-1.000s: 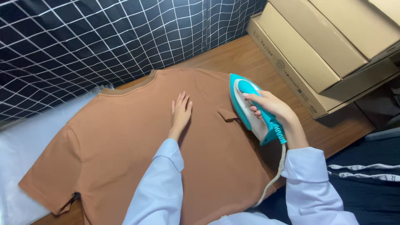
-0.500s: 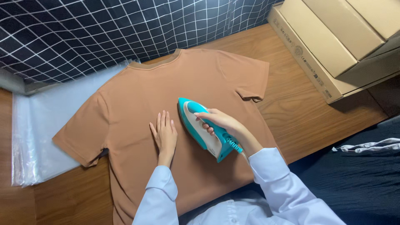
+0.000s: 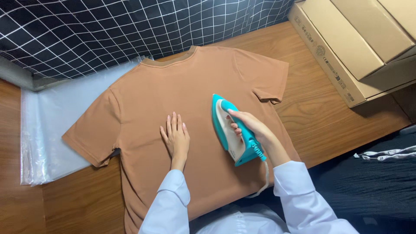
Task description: The person irons a brown t-shirt using an iron, folds the t-shirt into a rectangle, and inserts it into a plastic bag.
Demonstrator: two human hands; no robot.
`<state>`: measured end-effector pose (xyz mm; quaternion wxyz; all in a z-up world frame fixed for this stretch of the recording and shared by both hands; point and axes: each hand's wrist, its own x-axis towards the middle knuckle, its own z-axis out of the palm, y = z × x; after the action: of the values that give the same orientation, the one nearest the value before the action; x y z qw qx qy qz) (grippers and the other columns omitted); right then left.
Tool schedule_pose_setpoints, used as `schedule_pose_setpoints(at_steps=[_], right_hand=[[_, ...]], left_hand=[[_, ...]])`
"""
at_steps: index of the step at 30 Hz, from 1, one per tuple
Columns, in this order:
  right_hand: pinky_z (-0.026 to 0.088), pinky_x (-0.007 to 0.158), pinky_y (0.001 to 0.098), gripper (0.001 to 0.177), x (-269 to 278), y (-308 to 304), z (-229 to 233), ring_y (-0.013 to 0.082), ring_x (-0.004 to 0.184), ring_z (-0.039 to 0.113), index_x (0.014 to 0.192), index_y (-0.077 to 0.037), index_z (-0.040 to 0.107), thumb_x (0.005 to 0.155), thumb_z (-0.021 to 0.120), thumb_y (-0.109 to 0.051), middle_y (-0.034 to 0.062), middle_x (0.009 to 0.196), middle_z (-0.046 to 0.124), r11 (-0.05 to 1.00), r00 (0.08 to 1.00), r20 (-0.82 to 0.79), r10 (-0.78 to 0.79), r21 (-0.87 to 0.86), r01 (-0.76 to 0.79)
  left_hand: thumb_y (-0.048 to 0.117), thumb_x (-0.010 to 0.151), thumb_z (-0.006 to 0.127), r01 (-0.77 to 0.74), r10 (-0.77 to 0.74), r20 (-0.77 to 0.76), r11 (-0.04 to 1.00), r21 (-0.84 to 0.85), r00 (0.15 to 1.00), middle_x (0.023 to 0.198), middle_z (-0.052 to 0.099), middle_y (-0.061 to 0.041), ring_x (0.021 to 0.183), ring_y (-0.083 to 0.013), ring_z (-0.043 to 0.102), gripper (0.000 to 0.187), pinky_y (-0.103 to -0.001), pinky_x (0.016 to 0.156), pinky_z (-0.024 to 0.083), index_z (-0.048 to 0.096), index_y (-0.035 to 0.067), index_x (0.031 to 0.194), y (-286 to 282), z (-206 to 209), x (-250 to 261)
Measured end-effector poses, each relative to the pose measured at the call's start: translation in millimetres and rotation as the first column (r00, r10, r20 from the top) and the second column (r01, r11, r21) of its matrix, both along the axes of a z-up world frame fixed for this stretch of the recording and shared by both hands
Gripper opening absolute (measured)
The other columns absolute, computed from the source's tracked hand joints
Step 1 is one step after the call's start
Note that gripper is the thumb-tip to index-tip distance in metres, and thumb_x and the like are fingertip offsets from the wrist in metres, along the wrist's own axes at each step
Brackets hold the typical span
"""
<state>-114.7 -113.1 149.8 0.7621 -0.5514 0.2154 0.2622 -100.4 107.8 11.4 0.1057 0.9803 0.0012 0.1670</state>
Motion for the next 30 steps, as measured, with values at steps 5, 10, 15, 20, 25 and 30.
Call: schedule_pose_setpoints(at_steps=[5,10,15,20,25,30], right_hand=[[0.037,0.042,0.0191,0.034,-4.8,-33.4,-4.8,0.0062,0.045,0.042,0.094,-0.005,0.045,0.084,0.057,-0.035,0.0001,0.063,0.039,0.989,0.992,0.012,-0.122,0.09,0.121],[0.039,0.046,0.0166,0.037,-9.2,-52.1,-19.2,0.0043,0.048,0.043,0.097,-0.006,0.05,0.085,0.056,-0.04,-0.0026,0.064,0.039,0.922,0.97,-0.029,-0.242,0.305,0.239],[0.039,0.047,0.0135,0.029,-5.4,-50.6,-44.4,0.0013,0.048,0.04,0.095,-0.005,0.057,0.085,0.057,-0.033,-0.007,0.061,0.035,0.847,0.948,-0.06,-0.312,0.435,0.306],[0.035,0.041,0.0132,0.021,-28.9,9.2,-33.7,-0.0011,0.042,0.034,0.087,-0.011,0.05,0.085,0.056,-0.031,-0.0101,0.058,0.028,0.945,0.989,-0.057,-0.138,0.29,0.149],[0.03,0.04,0.0135,0.018,-49.7,61.1,-14.6,-0.0013,0.041,0.031,0.084,-0.012,0.047,0.086,0.053,-0.029,-0.0102,0.057,0.025,0.962,0.997,-0.063,0.052,0.271,-0.033],[0.029,0.041,0.0135,0.016,-59.2,75.8,-12.8,-0.0008,0.041,0.03,0.085,-0.011,0.046,0.087,0.051,-0.025,-0.0087,0.057,0.026,0.957,0.995,-0.059,0.086,0.282,-0.067]], left_hand=[[0.025,0.093,0.032,0.005,-0.005,-0.004,1.0,-0.013,1.0,0.137,0.036,0.001,0.128,-0.017,0.029,0.035,-0.046,0.103,0.018,0.046,0.016,0.124,-0.4,0.7,-0.3],[0.025,0.093,0.033,0.002,-0.002,0.01,1.0,0.004,1.0,0.137,0.037,0.002,0.128,-0.0166,0.029,0.035,-0.046,0.103,0.019,0.047,0.016,0.124,-0.1,-0.6,-1.1],[0.025,0.093,0.033,0.011,-0.01,0.02,0.999,-0.032,1.0,0.137,0.037,0.001,0.129,-0.017,0.028,0.035,-0.047,0.102,0.018,0.047,0.017,0.124,2.0,-4.3,-0.5],[0.024,0.092,0.037,0.052,-0.039,0.068,0.977,-0.209,0.997,0.132,0.043,0.003,0.126,-0.0153,0.033,0.032,-0.044,0.103,0.017,0.051,0.017,0.12,9.8,-12.9,3.6],[0.021,0.092,0.04,0.071,-0.033,0.121,0.94,-0.332,0.992,0.125,0.049,0.004,0.122,-0.0141,0.038,0.028,-0.041,0.103,0.02,0.053,0.017,0.117,12.2,-20.2,2.9],[0.022,0.093,0.038,0.074,-0.045,0.1,0.948,-0.31,0.994,0.125,0.049,0.003,0.123,-0.0152,0.038,0.028,-0.042,0.103,0.019,0.055,0.014,0.113,10.1,-7.2,-2.0]])
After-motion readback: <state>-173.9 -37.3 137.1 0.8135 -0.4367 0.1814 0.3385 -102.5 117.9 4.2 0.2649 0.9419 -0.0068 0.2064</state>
